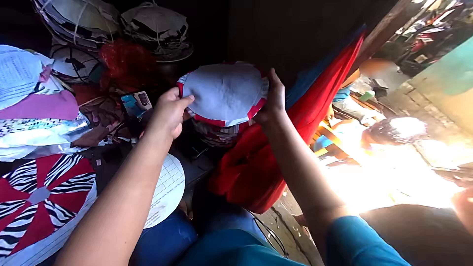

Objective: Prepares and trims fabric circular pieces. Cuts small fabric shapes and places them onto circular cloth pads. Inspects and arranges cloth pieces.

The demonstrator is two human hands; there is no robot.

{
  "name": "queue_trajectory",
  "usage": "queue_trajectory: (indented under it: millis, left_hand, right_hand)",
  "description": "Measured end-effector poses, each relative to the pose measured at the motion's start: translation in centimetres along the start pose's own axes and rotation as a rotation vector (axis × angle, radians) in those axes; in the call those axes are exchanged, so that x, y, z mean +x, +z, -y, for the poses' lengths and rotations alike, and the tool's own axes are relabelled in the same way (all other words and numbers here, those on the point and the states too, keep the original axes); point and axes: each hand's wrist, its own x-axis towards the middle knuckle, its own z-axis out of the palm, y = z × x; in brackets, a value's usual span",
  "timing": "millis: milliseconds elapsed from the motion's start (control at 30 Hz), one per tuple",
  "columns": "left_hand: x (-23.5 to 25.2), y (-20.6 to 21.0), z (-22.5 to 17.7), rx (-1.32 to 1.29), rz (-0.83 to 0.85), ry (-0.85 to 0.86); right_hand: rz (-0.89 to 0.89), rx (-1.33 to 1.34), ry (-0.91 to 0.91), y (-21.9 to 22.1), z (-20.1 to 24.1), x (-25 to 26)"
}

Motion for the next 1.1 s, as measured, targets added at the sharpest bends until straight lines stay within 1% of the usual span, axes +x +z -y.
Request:
queue_trajectory:
  millis: [100,167,233,433,533,633,733,767,833,900,933,1000,1033,1100]
  left_hand:
    - [2.5,1.1,1.1,0.032,0.012,-0.067]
    - [3.3,1.6,2.2,0.056,0.017,-0.101]
    - [3.6,1.8,2.7,0.069,0.017,-0.121]
    - [4.6,0.7,3.9,0.141,-0.006,-0.173]
    - [4.7,0.7,3.6,0.148,0.008,-0.137]
    - [4.8,0.9,3.6,0.199,0.02,-0.127]
    - [5.0,0.7,4.5,0.223,0.032,-0.165]
    - [5.0,0.6,4.7,0.22,0.039,-0.181]
    - [4.9,0.4,4.6,0.219,0.044,-0.204]
    - [4.5,0.1,4.1,0.274,0.033,-0.22]
    - [4.3,-0.2,3.8,0.316,0.016,-0.215]
    - [3.9,-1.1,3.3,0.392,-0.017,-0.175]
    - [3.5,-1.7,3.1,0.408,-0.033,-0.153]
    - [2.5,-2.8,2.6,0.43,-0.061,-0.105]
  right_hand:
    - [-0.035,-0.389,0.047,-2.8,0.4,1.9]
    - [-0.152,-0.651,0.129,-3.7,0.0,1.9]
    - [-0.179,-0.809,0.14,-4.4,-0.3,2.2]
    - [-0.063,-1.003,0.053,-5.8,-0.8,3.3]
    - [-0.055,-1.019,0.002,-5.7,-0.5,3.4]
    - [-0.064,-1.094,0.016,-5.6,0.0,3.2]
    - [-0.066,-1.207,0.064,-6.0,-0.4,3.2]
    - [-0.077,-1.265,0.053,-5.8,-0.5,3.2]
    - [-0.124,-1.432,-0.027,-4.9,-0.4,2.7]
    - [-0.134,-1.637,-0.181,-3.6,-0.3,1.8]
    - [-0.103,-1.707,-0.278,-2.9,-0.4,1.4]
    - [0.063,-1.763,-0.42,-1.8,-0.7,1.1]
    - [0.171,-1.782,-0.441,-1.4,-1.0,1.3]
    - [0.344,-1.844,-0.41,-0.8,-1.9,2.1]
